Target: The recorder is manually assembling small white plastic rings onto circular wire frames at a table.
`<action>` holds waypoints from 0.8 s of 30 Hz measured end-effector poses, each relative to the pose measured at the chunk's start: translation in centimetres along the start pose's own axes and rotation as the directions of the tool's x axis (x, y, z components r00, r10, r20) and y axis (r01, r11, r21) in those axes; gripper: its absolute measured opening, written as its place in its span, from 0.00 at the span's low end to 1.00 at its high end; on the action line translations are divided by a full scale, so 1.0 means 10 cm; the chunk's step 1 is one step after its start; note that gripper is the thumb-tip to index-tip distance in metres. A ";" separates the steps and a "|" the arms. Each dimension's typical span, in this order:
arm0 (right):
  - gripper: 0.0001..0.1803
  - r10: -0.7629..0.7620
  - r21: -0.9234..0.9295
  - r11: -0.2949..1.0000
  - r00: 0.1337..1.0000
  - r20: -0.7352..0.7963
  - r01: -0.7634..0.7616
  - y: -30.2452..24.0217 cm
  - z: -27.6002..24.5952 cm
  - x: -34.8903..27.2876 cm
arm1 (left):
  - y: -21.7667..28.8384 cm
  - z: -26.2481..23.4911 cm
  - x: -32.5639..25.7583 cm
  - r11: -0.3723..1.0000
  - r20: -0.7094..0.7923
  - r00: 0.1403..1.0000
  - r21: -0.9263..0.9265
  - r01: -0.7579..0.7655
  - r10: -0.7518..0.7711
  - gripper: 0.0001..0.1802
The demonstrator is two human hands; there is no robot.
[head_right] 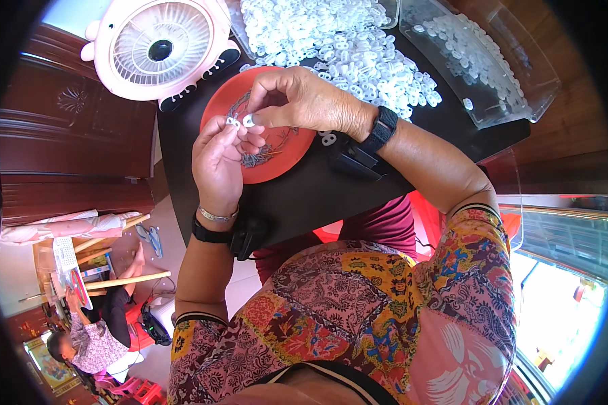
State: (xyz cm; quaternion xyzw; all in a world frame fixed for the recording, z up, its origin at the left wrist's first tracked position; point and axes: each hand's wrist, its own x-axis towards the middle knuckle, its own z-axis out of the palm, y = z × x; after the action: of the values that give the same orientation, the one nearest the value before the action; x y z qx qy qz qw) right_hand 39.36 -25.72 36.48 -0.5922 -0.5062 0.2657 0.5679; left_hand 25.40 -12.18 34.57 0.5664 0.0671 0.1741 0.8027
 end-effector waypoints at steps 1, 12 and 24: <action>0.07 0.022 -0.004 1.000 1.000 0.011 -0.022 0.00 0.00 -0.01 | 0.00 0.00 0.00 1.000 0.006 1.000 0.001 0.002 -0.002 0.08; 0.13 0.177 0.348 0.925 0.983 -0.038 -0.153 0.08 -0.06 0.02 | 0.00 0.05 -0.02 0.995 -0.113 0.993 0.091 0.048 -0.037 0.09; 0.09 0.144 0.244 0.961 0.989 -0.046 -0.129 0.07 0.00 0.01 | -0.03 0.06 -0.02 0.979 -0.151 0.988 0.189 0.071 -0.043 0.07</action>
State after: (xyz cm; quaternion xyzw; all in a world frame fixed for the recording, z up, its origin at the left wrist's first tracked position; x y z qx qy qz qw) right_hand 39.58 -25.48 35.89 -0.5606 -0.4100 0.3447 0.6315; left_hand 25.46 -12.82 34.50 0.6254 0.1585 0.1845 0.7414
